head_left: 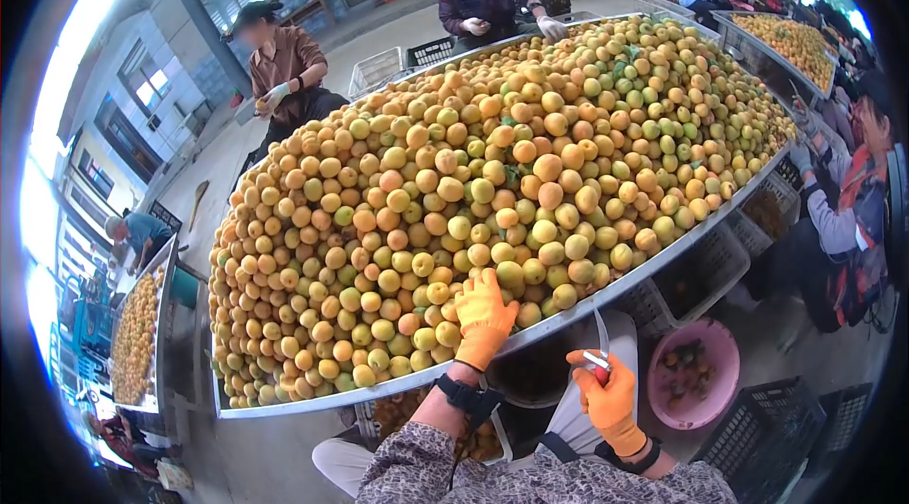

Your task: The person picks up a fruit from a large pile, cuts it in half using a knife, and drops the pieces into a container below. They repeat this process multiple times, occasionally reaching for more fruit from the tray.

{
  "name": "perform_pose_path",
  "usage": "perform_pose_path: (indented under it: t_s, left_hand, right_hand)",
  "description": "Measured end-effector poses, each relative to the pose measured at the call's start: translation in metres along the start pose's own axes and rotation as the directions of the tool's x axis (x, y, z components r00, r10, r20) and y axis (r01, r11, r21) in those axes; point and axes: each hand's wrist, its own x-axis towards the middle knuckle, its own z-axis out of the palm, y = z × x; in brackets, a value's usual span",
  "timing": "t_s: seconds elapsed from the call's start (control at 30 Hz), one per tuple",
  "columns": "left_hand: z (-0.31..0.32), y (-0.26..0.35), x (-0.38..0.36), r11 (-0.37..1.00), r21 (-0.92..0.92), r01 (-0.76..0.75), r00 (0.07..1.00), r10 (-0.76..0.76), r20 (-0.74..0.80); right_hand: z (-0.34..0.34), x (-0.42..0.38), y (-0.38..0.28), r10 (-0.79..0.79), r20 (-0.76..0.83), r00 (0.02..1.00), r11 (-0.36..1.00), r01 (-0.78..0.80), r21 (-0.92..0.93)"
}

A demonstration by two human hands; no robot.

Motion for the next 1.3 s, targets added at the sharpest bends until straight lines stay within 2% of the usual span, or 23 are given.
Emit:
perform_pose_path:
  t_s: [0.1, 0.13, 0.17, 0.2, 0.23, 0.3, 0.37, 0.43, 0.47, 0.63, 0.67, 0.77, 0.83, 0.87, 0.9, 0.93, 1.0, 1.03, 1.07, 1.1, 1.2, 1.23, 1.3]
  left_hand:
    - [0.002, -0.011, -0.005, 0.993, -0.085, -0.077, 0.997, 0.075, -0.023]
    - [0.001, -0.019, -0.008, 0.878, -0.477, -0.035, 0.999, 0.016, -0.043]
    - [0.0, -0.029, -0.01, 0.617, -0.787, -0.005, 0.998, -0.045, -0.042]
    - [-0.016, -0.031, -0.013, 0.28, -0.96, -0.013, 0.998, -0.048, -0.028]
    - [-0.034, -0.035, -0.028, -0.083, -0.978, 0.19, 0.979, -0.053, 0.195]
    - [-0.044, -0.05, -0.043, -0.542, -0.807, 0.236, 0.972, 0.152, 0.181]
    - [-0.058, -0.049, -0.066, -0.669, -0.707, 0.229, 0.972, 0.12, 0.201]
    - [-0.072, -0.05, -0.088, -0.743, -0.632, 0.22, 0.972, 0.11, 0.209]
    - [-0.075, -0.054, -0.098, -0.817, -0.525, 0.239, 0.963, 0.128, 0.238]
    - [-0.092, -0.054, -0.144, -0.815, -0.561, 0.145, 0.982, 0.05, 0.182]
    - [-0.093, -0.054, -0.15, -0.799, -0.584, 0.141, 0.984, 0.049, 0.171]
    - [-0.096, -0.057, -0.164, -0.86, -0.487, 0.154, 0.985, 0.093, 0.148]
    - [-0.102, -0.056, -0.174, -0.834, -0.525, 0.17, 0.98, 0.086, 0.181]
    - [-0.104, -0.055, -0.178, -0.794, -0.583, 0.172, 0.984, 0.113, 0.136]
    - [-0.105, -0.055, -0.181, -0.752, -0.638, 0.167, 0.986, 0.142, 0.09]
    - [-0.107, -0.056, -0.184, -0.656, -0.743, 0.133, 0.991, 0.108, 0.082]
    - [-0.12, -0.064, -0.191, -0.159, -0.987, 0.037, 0.994, 0.104, 0.021]
    - [-0.123, -0.067, -0.192, 0.128, -0.991, -0.046, 0.992, 0.122, -0.031]
    - [-0.134, -0.062, -0.197, 0.302, -0.952, -0.056, 0.998, 0.016, -0.053]
    - [-0.133, -0.064, -0.198, 0.299, -0.953, -0.055, 0.998, 0.005, -0.056]
    - [-0.13, -0.072, -0.202, 0.493, -0.865, -0.098, 0.995, 0.056, -0.081]
    - [-0.13, -0.073, -0.204, 0.492, -0.865, -0.095, 0.995, 0.052, -0.08]
    - [-0.13, -0.073, -0.207, 0.472, -0.876, -0.098, 0.994, 0.086, -0.065]
  right_hand:
    - [-0.001, 0.004, 0.007, 0.039, 0.038, 0.999, 0.999, -0.038, -0.012]
    - [0.001, 0.008, 0.007, 0.041, 0.078, 0.996, 0.999, -0.041, -0.009]
    - [0.004, 0.011, 0.005, 0.041, 0.086, 0.995, 0.999, -0.041, -0.005]
    - [0.008, 0.012, 0.002, 0.023, 0.124, 0.992, 0.998, -0.03, 0.053]
    - [0.013, 0.011, 0.001, 0.005, 0.165, 0.986, 0.994, -0.024, 0.11]
    - [0.021, 0.011, 0.0, -0.007, 0.279, 0.96, 0.989, -0.035, 0.146]
    - [0.033, 0.009, -0.005, -0.029, 0.391, 0.92, 0.983, -0.044, 0.177]
    - [0.045, 0.0, -0.016, 0.002, 0.515, 0.857, 0.988, -0.08, 0.129]
    - [0.052, -0.004, -0.018, -0.005, 0.544, 0.839, 0.994, -0.055, 0.094]
    - [0.073, -0.032, -0.024, 0.048, 0.635, 0.771, 0.997, -0.078, 0.019]
    - [0.075, -0.038, -0.024, 0.097, 0.637, 0.765, 0.992, -0.125, -0.001]
    - [0.081, -0.052, -0.024, 0.153, 0.636, 0.756, 0.985, -0.172, -0.033]
    - [0.084, -0.059, -0.023, 0.026, 0.632, 0.775, 0.999, -0.044, 0.012]
    - [0.084, -0.061, -0.023, 0.028, 0.635, 0.772, 0.999, -0.04, 0.005]
    - [0.085, -0.064, -0.024, -0.048, 0.627, 0.777, 0.999, 0.032, 0.037]
    - [0.085, -0.066, -0.026, -0.124, 0.619, 0.776, 0.992, 0.104, 0.068]
    - [0.082, -0.068, -0.032, -0.121, 0.623, 0.773, 0.992, 0.11, 0.056]
    - [0.079, -0.068, -0.036, -0.118, 0.619, 0.776, 0.993, 0.108, 0.053]
    - [0.076, -0.068, -0.041, -0.036, 0.641, 0.767, 0.998, 0.054, -0.009]
    - [0.076, -0.067, -0.045, -0.031, 0.648, 0.761, 0.998, 0.054, -0.016]
    - [0.077, -0.065, -0.046, -0.014, 0.743, 0.669, 0.949, 0.242, -0.2]
    - [0.079, -0.065, -0.044, -0.01, 0.745, 0.667, 0.949, 0.241, -0.203]
    - [0.084, -0.064, -0.041, -0.067, 0.76, 0.646, 0.906, 0.358, -0.225]
